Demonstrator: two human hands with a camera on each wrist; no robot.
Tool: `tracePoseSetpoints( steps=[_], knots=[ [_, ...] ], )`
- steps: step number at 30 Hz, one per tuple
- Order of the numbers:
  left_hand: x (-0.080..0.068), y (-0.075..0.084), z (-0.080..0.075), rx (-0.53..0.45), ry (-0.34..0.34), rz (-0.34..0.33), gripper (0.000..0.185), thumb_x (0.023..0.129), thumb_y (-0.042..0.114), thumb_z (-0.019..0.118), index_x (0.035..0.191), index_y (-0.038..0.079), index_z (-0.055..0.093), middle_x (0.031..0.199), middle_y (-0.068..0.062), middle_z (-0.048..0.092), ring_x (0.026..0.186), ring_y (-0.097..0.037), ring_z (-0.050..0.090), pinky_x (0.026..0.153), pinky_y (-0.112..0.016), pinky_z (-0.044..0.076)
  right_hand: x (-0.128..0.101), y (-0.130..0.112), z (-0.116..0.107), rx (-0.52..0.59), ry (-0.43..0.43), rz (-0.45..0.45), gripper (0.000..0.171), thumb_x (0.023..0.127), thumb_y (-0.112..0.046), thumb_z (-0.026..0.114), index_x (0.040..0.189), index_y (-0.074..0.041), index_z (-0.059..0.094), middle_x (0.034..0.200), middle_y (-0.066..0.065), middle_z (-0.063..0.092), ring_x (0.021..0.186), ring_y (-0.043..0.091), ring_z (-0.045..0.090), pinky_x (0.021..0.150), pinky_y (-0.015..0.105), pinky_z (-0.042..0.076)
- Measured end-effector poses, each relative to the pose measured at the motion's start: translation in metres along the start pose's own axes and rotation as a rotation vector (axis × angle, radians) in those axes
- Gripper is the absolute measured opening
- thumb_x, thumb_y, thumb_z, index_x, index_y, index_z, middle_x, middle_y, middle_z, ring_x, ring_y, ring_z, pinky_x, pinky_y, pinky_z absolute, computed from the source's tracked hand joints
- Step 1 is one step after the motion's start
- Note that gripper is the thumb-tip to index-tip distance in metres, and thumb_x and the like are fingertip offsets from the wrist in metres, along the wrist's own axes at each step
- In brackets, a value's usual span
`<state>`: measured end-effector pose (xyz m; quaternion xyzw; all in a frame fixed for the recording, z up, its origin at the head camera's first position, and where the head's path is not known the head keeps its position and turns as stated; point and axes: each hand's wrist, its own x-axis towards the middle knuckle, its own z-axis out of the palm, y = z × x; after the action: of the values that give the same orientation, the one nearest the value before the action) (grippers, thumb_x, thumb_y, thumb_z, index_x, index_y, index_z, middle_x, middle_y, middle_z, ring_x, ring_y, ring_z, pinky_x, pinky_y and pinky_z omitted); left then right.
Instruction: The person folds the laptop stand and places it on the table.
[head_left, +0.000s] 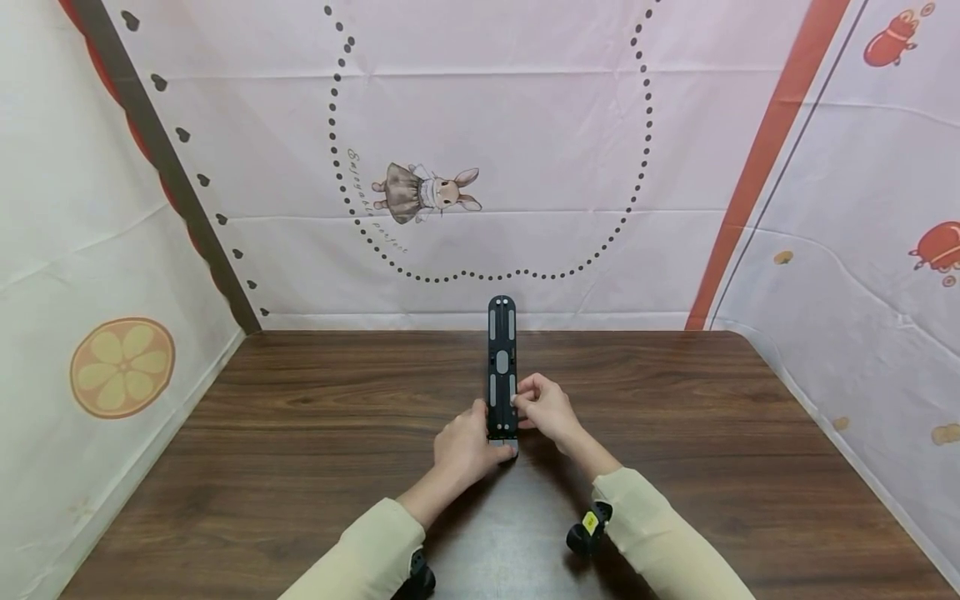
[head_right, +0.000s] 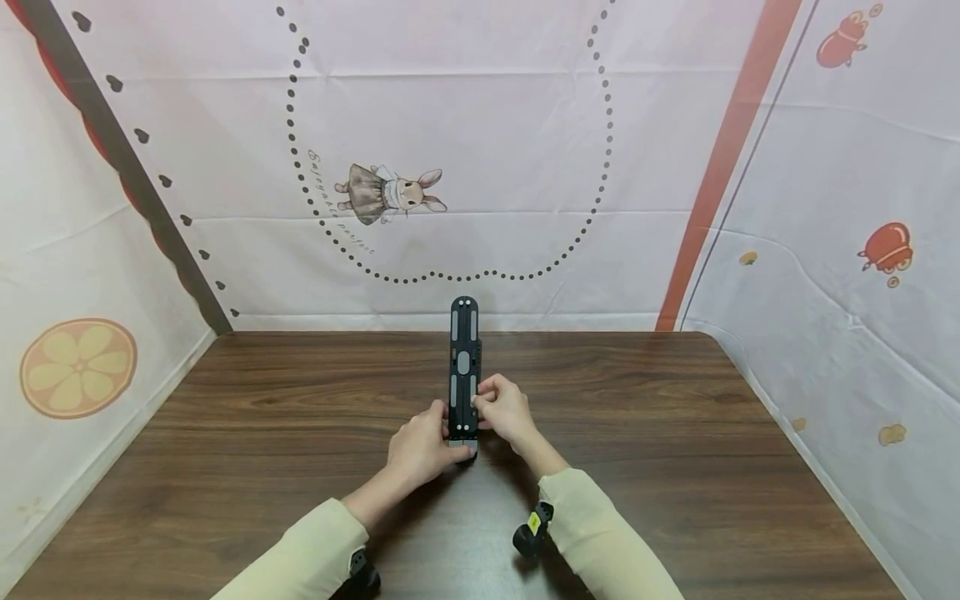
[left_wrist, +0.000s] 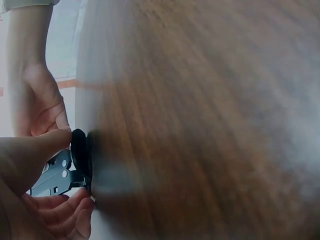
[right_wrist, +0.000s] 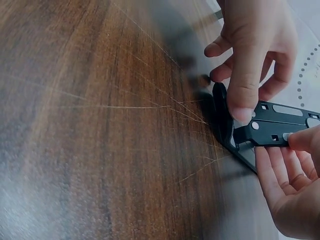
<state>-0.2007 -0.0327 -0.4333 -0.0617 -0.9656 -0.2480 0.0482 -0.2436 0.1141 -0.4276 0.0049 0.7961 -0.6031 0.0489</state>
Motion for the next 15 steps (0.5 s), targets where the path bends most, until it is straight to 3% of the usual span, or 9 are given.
tracePoseSetpoints(
  steps=[15],
  knots=[
    [0.0014, 0.0055, 0.0008, 0.036, -0.006, 0.006, 0.066, 0.059, 0.049, 0.081, 0.101, 0.011, 0.047, 0.075, 0.000, 0.057, 0.062, -0.015, 0.054, 0.046, -0.030, 0.038, -0.0021, -0.0018, -0.0004, 0.023, 0.003, 0.002, 0.011, 0.087, -0.005, 0.058, 0.098, -0.002, 0.056, 0.085, 0.011, 0.062, 0.073, 0.018, 0.065, 0.065, 0.038, 0.055]
  ],
)
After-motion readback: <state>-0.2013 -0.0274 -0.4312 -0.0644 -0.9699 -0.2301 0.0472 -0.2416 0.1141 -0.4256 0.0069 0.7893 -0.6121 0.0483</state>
